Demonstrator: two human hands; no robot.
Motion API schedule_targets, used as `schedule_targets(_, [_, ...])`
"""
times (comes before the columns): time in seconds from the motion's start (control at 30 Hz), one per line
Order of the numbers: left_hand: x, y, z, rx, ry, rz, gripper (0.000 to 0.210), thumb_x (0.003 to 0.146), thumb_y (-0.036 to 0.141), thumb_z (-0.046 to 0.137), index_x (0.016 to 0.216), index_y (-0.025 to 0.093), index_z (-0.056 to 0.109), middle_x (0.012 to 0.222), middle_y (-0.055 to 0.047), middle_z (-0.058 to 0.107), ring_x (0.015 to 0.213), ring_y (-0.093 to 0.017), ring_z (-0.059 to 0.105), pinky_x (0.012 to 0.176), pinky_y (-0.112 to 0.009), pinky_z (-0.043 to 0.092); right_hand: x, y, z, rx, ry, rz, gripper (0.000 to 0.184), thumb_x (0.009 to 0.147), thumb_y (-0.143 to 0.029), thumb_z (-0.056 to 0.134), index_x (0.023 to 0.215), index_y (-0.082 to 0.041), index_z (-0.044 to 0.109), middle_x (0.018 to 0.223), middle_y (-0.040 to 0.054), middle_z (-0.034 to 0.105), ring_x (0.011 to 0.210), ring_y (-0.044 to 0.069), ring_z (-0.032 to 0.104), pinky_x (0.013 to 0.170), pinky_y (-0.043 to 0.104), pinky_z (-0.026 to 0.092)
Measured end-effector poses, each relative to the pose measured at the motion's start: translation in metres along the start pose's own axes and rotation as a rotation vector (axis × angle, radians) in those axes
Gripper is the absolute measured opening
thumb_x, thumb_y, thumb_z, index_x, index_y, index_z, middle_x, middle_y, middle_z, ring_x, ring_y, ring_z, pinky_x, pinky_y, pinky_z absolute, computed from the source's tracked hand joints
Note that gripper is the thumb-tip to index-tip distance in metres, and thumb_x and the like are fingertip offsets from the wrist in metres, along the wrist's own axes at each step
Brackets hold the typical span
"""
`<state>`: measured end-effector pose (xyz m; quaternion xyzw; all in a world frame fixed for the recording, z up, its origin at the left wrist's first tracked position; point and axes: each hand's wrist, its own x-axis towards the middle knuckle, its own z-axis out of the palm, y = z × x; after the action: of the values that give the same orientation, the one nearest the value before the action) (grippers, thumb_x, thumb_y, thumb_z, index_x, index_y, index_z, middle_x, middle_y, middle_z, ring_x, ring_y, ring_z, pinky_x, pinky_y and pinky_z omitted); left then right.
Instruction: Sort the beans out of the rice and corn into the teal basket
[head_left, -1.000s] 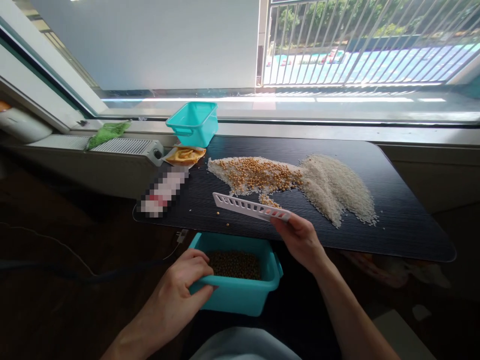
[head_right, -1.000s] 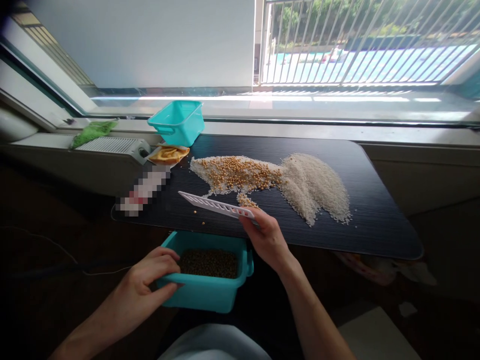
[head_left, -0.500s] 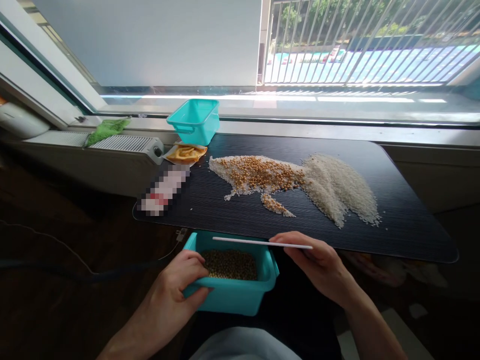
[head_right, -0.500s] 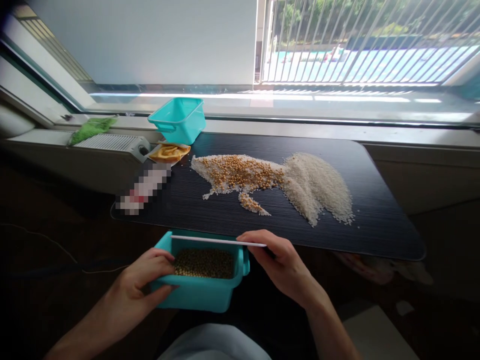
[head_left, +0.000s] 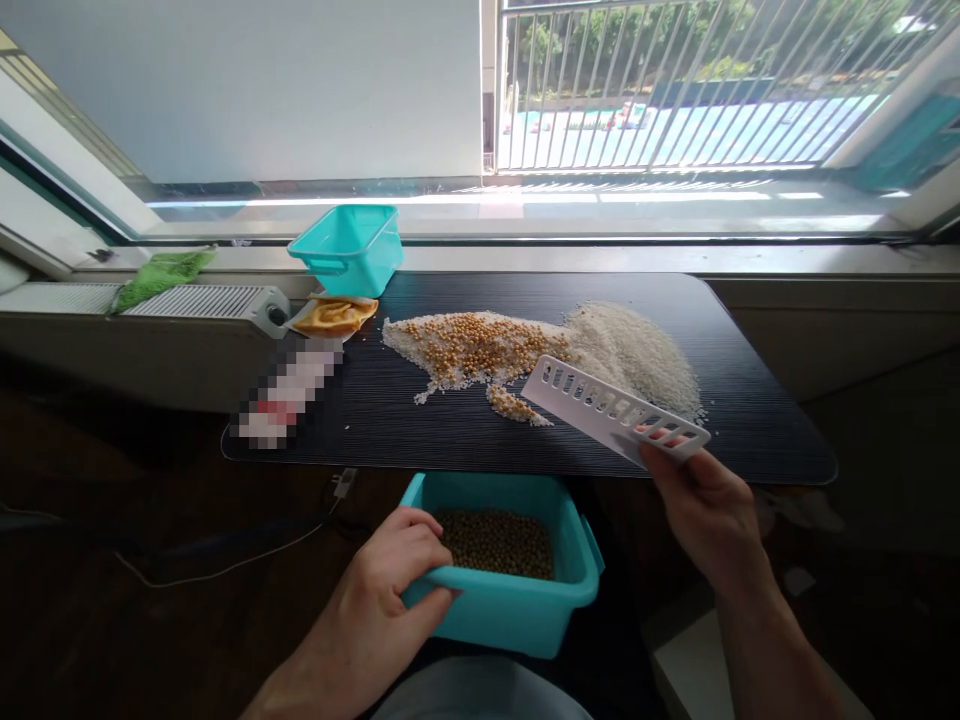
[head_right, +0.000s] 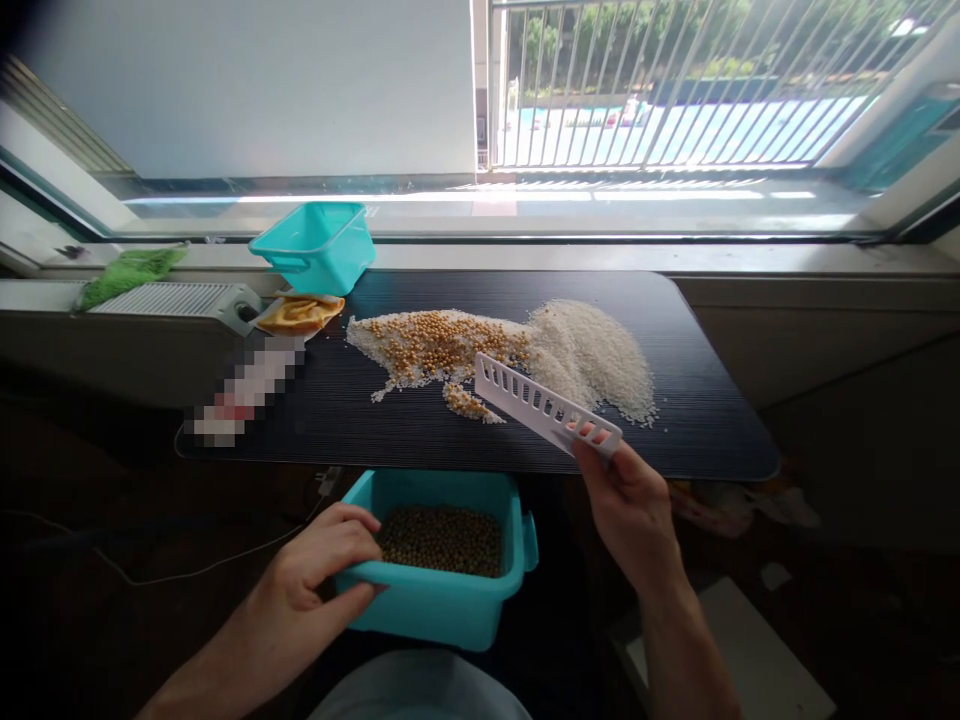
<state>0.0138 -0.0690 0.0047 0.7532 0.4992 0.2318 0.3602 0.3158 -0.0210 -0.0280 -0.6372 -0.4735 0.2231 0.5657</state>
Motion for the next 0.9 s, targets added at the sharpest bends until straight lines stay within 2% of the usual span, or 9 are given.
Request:
schedule_targets(0.2, [0.000, 0.000, 0.001, 0.028, 0.008, 0.019, 0.017, 0.079, 0.008, 0.052, 0.073, 0.021, 0.062, 0.075, -0.002, 0.066, 0.099, -0.023, 0.060, 0.083, -0.032, 0.053, 0.000, 0.006, 0.003, 0.086, 0.008, 0.051, 0.030, 0.070, -0.050, 0.078, 0.084, -0.023, 0.076, 0.090, 0.0024, 0.078, 0.089, 0.026, 0.073, 0.091, 0.050, 0.058])
schedule_targets(0.4, [0.001, 0.000, 0.002, 0.030, 0.002, 0.005, 0.017, 0.079, 0.009, 0.052, 0.073, 0.021, 0.063, 0.078, -0.003, 0.067, 0.099, -0.024, 0.060, 0.083, -0.034, 0.053, -0.002, 0.001, 0.004, 0.101, -0.054, 0.024, 0.028, 0.073, -0.050, 0.076, 0.085, -0.024, 0.077, 0.090, 0.0020, 0.078, 0.090, 0.025, 0.073, 0.092, 0.049, 0.058])
schedule_targets(0.63, [0.002, 0.000, 0.002, 0.026, 0.008, 0.000, 0.017, 0.077, 0.007, 0.053, 0.073, 0.021, 0.064, 0.077, -0.003, 0.066, 0.099, -0.024, 0.060, 0.082, -0.033, 0.053, -0.010, -0.007, -0.003, 0.084, -0.176, 0.022, 0.025, 0.076, -0.047, 0.075, 0.087, -0.025, 0.078, 0.090, 0.0029, 0.079, 0.086, 0.024, 0.074, 0.085, 0.041, 0.062])
schedule_targets(0.7, [0.003, 0.001, 0.002, 0.019, 0.007, 0.000, 0.017, 0.078, 0.008, 0.054, 0.073, 0.021, 0.064, 0.078, -0.003, 0.066, 0.099, -0.024, 0.060, 0.081, -0.032, 0.053, -0.011, -0.008, -0.005, 0.066, -0.167, 0.014, 0.024, 0.076, -0.046, 0.075, 0.087, -0.025, 0.077, 0.090, 0.0029, 0.079, 0.088, 0.025, 0.074, 0.087, 0.042, 0.061])
schedule_targets(0.83, [0.004, 0.001, 0.001, 0.009, 0.006, 0.003, 0.017, 0.078, 0.008, 0.054, 0.073, 0.020, 0.063, 0.079, -0.003, 0.065, 0.099, -0.024, 0.059, 0.081, -0.032, 0.053, -0.010, -0.006, -0.005, 0.063, -0.064, 0.013, 0.024, 0.075, -0.046, 0.076, 0.086, -0.025, 0.076, 0.092, 0.0028, 0.079, 0.091, 0.025, 0.074, 0.091, 0.046, 0.059])
schedule_targets(0.9, [0.004, 0.001, 0.001, 0.011, 0.007, 0.004, 0.017, 0.078, 0.007, 0.053, 0.073, 0.020, 0.063, 0.078, -0.003, 0.065, 0.100, -0.024, 0.059, 0.082, -0.032, 0.053, -0.009, -0.004, -0.004, 0.064, -0.065, 0.013, 0.025, 0.075, -0.047, 0.075, 0.086, -0.024, 0.077, 0.091, 0.0027, 0.079, 0.090, 0.025, 0.074, 0.090, 0.046, 0.059])
